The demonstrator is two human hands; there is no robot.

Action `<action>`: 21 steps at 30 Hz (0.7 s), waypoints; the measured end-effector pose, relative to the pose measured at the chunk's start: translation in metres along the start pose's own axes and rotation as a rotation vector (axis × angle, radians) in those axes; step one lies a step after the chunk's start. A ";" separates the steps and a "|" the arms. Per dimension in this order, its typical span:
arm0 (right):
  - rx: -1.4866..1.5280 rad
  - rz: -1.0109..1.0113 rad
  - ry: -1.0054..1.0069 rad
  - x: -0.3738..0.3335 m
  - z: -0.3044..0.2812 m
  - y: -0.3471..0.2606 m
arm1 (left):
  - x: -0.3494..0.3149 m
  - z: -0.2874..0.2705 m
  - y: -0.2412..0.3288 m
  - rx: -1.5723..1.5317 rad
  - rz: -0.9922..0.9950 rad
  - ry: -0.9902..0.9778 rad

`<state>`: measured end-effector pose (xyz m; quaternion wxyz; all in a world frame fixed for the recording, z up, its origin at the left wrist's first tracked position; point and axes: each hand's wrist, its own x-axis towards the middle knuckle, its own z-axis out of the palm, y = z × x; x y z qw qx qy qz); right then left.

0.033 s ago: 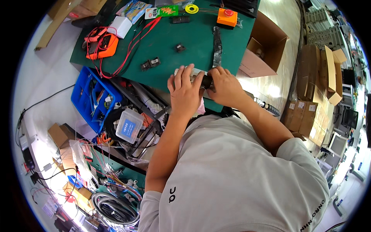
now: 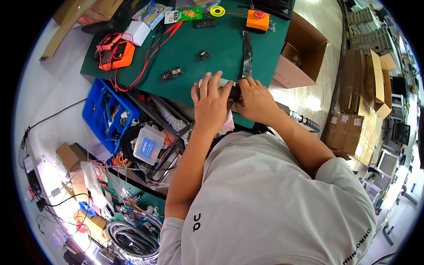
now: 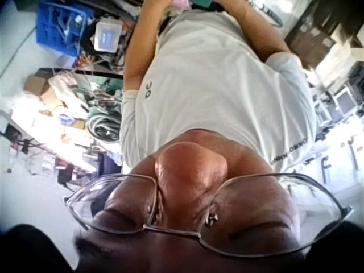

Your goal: The person assembles a wiring harness by inserting terminals into a connector block using a machine and attaching plastic housings to the wires.

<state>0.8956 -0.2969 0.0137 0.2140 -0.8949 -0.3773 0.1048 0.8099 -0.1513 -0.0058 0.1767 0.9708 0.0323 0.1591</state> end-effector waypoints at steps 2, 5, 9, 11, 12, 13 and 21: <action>-0.016 0.045 0.021 -0.002 0.010 -0.001 | 0.011 0.000 -0.009 -0.015 0.077 -0.095; -0.038 0.104 0.074 0.000 0.015 -0.009 | 0.023 -0.001 -0.021 -0.112 0.075 -0.258; -0.031 0.150 0.072 0.001 0.014 -0.012 | 0.028 -0.002 -0.022 -0.129 0.101 -0.282; -0.026 0.137 0.071 0.002 0.014 -0.012 | 0.029 -0.004 -0.025 -0.151 0.101 -0.293; -0.023 0.128 0.067 0.002 0.014 -0.011 | 0.028 -0.003 -0.025 -0.158 0.103 -0.291; -0.020 0.120 0.063 0.002 0.014 -0.010 | 0.028 -0.002 -0.026 -0.164 0.105 -0.289; 0.000 0.077 0.065 0.000 0.016 -0.006 | 0.034 -0.005 -0.028 -0.097 0.153 -0.308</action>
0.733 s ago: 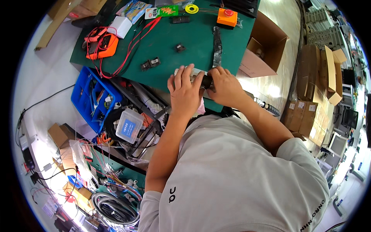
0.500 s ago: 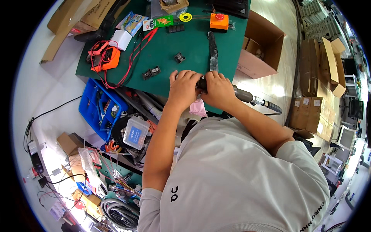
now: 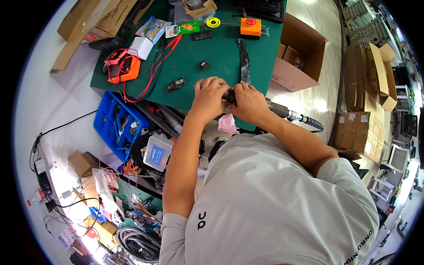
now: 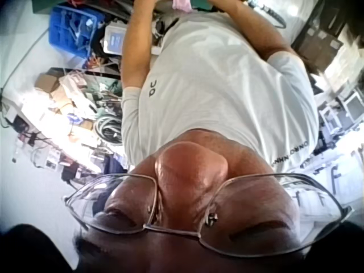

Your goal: The person assembles a wiring harness by inserting terminals into a connector block using a machine and attaching plastic housings to the wires.

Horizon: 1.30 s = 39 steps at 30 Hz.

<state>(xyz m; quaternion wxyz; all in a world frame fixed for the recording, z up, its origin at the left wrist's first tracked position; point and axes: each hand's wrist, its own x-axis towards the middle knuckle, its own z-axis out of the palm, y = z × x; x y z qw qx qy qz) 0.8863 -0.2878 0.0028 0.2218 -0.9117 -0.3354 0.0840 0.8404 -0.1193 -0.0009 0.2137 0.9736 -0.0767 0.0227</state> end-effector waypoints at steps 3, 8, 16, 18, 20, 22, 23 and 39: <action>-0.007 -0.010 -0.002 0.000 -0.003 0.000 | 0.002 -0.003 0.000 0.030 0.018 -0.021; -0.009 -0.013 -0.015 0.001 -0.003 0.001 | 0.000 -0.002 -0.002 0.009 -0.016 -0.047; -0.009 0.020 -0.055 0.002 -0.007 -0.002 | -0.042 0.024 0.032 0.069 -0.209 0.397; -0.017 0.022 -0.063 0.003 -0.008 -0.004 | -0.058 0.035 0.038 -0.024 -0.244 0.431; -0.029 0.022 -0.058 0.002 -0.007 -0.006 | -0.060 0.060 0.042 -0.392 -0.397 0.485; -0.028 0.026 -0.059 0.002 -0.004 -0.003 | -0.052 0.062 0.049 -0.660 -0.575 0.435; -0.017 0.035 -0.081 0.002 -0.004 -0.002 | -0.049 0.061 0.050 -0.795 -0.659 0.409; -0.082 -0.018 -0.072 0.005 -0.003 0.000 | -0.030 0.060 0.046 -0.850 -0.870 0.394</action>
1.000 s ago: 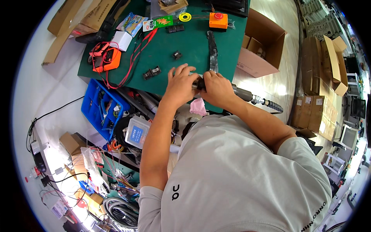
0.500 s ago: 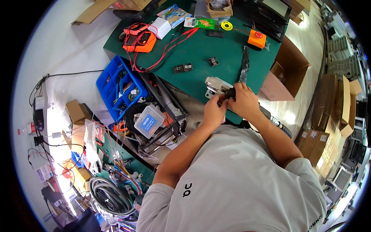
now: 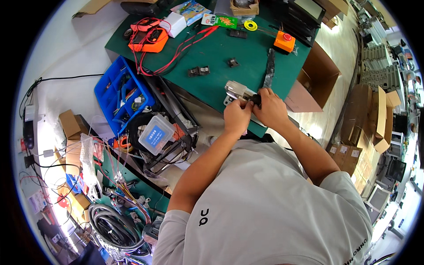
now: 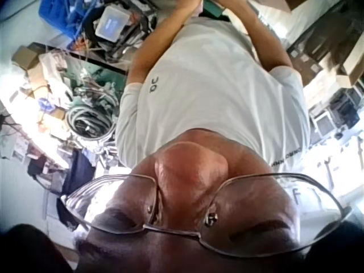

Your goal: The person assembles a wiring harness by inserting terminals into a connector block using a machine and attaching plastic housings to the wires.

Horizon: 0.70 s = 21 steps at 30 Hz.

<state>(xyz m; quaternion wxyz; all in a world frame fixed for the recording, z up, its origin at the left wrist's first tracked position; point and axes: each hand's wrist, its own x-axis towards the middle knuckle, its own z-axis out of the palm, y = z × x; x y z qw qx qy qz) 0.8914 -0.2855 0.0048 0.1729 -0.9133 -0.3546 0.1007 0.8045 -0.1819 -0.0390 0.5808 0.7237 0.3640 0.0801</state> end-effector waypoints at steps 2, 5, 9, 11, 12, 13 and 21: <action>0.003 0.010 0.003 -0.001 -0.001 -0.001 | -0.001 -0.002 -0.004 0.027 0.087 0.016; 0.022 0.030 -0.027 0.000 -0.001 -0.002 | -0.009 -0.012 -0.003 0.061 0.075 -0.025; 0.018 0.048 -0.035 -0.002 -0.003 0.000 | -0.034 -0.038 0.009 0.031 0.035 -0.075; 0.000 0.056 -0.080 -0.002 -0.007 -0.003 | -0.045 -0.055 0.010 -0.078 -0.013 -0.099; 0.052 0.034 -0.046 -0.005 -0.009 -0.004 | -0.049 -0.064 0.008 -0.168 -0.035 -0.112; 0.101 0.010 -0.015 -0.009 -0.011 -0.004 | -0.052 -0.073 0.013 -0.262 -0.057 -0.122; 0.440 -0.415 0.253 -0.031 -0.052 -0.059 | -0.063 -0.112 0.061 -0.867 -0.150 -0.203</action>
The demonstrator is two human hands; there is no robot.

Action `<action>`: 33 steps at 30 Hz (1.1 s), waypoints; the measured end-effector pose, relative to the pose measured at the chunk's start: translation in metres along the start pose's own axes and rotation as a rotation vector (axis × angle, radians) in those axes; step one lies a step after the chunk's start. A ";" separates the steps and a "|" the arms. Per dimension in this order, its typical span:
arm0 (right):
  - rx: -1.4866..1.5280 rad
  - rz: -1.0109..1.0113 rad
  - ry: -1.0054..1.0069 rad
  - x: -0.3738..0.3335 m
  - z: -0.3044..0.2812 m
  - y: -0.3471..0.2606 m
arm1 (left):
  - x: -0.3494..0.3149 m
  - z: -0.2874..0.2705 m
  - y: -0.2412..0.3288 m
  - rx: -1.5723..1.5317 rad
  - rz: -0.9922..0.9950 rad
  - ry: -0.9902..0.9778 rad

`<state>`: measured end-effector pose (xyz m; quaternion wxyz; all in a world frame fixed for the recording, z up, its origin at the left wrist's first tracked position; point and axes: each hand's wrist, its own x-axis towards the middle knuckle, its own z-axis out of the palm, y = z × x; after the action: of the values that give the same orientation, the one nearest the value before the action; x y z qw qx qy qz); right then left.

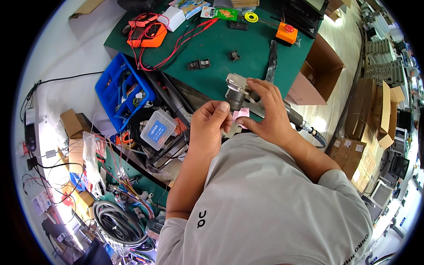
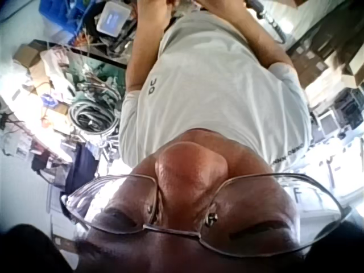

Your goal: The person assembles a wiring harness by inserting terminals into a connector block using a machine and attaching plastic housings to the wires.

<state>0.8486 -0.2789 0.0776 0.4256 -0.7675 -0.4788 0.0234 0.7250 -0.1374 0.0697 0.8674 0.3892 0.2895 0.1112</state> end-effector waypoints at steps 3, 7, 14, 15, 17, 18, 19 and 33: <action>0.016 -0.079 -0.022 0.008 0.000 0.005 | 0.000 0.009 0.004 0.040 0.025 -0.008; 0.121 -0.017 -0.039 0.005 -0.007 0.019 | 0.006 0.016 0.005 0.208 0.059 -0.045; -0.024 0.224 0.169 0.005 -0.054 0.065 | 0.079 -0.008 0.022 0.878 0.337 0.240; 0.005 0.315 0.176 0.007 -0.059 0.071 | 0.094 -0.020 0.023 0.933 0.348 0.279; 0.043 0.431 0.165 0.008 -0.065 0.091 | 0.125 -0.048 0.023 1.154 0.388 0.351; 0.058 0.494 0.160 0.008 -0.068 0.102 | 0.142 -0.063 0.022 1.319 0.413 0.373; 0.060 0.530 0.155 0.006 -0.070 0.114 | 0.154 -0.071 0.020 1.487 0.436 0.396; 0.109 0.620 -0.318 0.092 0.013 0.223 | 0.254 -0.014 0.006 1.722 0.426 -0.159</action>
<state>1.0523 -0.2414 -0.0475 0.3587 -0.8393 -0.2815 0.2961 0.9224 -0.0187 -0.0394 0.2523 0.9583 0.1332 -0.0135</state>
